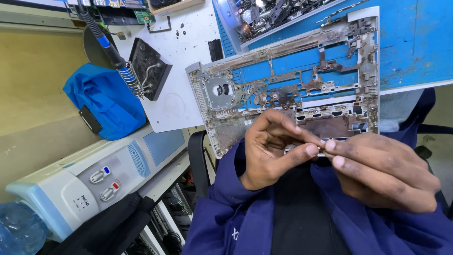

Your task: The person sorts through a container of small electronic components, picking up individual items and inspecting them. They use pliers to manipulate a small component and continue sorting through the parts on a cluttered workbench.

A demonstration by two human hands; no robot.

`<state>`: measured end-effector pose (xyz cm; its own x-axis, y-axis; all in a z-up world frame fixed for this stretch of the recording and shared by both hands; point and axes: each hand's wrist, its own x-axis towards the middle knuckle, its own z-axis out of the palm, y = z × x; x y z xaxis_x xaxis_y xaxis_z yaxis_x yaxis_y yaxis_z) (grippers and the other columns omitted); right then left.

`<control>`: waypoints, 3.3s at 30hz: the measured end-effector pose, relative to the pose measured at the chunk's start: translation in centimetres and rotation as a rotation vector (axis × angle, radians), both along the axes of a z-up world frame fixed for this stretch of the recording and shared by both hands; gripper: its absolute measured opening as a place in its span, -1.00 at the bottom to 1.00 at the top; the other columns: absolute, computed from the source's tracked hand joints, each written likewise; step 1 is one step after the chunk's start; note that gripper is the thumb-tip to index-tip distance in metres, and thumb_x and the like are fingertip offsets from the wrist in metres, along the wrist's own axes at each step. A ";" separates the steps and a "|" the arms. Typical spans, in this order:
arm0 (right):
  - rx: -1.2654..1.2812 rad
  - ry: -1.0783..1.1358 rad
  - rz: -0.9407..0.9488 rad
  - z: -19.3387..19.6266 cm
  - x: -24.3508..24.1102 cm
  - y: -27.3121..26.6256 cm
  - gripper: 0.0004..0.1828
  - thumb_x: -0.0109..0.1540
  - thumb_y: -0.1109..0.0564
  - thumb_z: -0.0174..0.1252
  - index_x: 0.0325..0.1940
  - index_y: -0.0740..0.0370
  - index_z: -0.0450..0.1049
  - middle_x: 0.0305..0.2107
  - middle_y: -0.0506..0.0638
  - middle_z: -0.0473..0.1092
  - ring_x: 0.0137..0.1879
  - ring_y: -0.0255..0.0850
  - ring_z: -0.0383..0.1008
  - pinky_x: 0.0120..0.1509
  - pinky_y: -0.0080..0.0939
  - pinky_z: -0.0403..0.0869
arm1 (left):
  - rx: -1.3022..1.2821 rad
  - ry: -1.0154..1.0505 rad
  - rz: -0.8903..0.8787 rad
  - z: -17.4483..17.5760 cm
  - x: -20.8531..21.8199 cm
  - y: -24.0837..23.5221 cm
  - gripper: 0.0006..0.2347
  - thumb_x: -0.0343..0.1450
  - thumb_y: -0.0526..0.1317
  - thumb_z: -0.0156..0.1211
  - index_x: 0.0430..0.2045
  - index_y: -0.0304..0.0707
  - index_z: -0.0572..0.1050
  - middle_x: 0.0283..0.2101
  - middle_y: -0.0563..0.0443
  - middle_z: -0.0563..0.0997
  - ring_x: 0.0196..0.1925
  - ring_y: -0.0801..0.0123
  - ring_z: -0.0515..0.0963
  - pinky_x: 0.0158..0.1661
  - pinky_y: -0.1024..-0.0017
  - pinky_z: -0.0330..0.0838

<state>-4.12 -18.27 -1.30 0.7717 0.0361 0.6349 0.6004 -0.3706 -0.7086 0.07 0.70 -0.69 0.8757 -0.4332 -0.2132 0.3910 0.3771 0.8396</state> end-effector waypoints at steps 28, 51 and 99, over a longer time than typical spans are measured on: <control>0.768 0.641 -0.008 -1.7 -0.9 1.7 -0.79 0.13 0.29 0.35 -0.24 0.14 0.47 -0.26 0.12 0.54 -0.15 -0.21 0.64 -0.03 -0.38 0.68 | 0.243 -0.834 0.307 -1.1 0.1 -2.0 -0.58 0.43 -0.50 0.33 0.06 -0.24 0.23 -0.22 -0.29 0.66 -0.09 -0.08 0.72 -0.11 0.16 0.74; 0.578 0.614 0.036 -1.3 0.0 0.6 -0.80 0.09 0.31 0.36 -0.26 0.24 0.51 -0.28 0.16 0.57 -0.17 -0.14 0.69 -0.05 -0.28 0.66 | 0.526 -1.092 0.116 0.6 1.6 -0.1 -0.54 0.53 -0.42 0.33 0.24 -0.15 0.20 -0.11 -0.06 0.68 0.02 0.13 0.73 -0.05 0.32 0.73; 0.737 0.697 -0.093 -17.9 -9.8 -7.5 -0.70 0.49 0.26 0.01 0.18 -0.17 0.30 0.02 -0.02 0.30 0.00 -0.24 0.42 0.00 -0.46 0.55 | 1.462 -1.285 0.028 -2.4 20.8 11.8 -0.74 0.41 -0.56 0.18 -0.15 -0.23 0.35 -0.32 -0.07 0.55 -0.33 0.10 0.59 -0.38 0.24 0.42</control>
<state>-13.93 -25.76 -19.19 0.9581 -0.2614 -0.1172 -0.0424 0.2755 -0.9604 20.87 12.50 -3.05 0.7809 -0.5292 0.3319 -0.6059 -0.7710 0.1962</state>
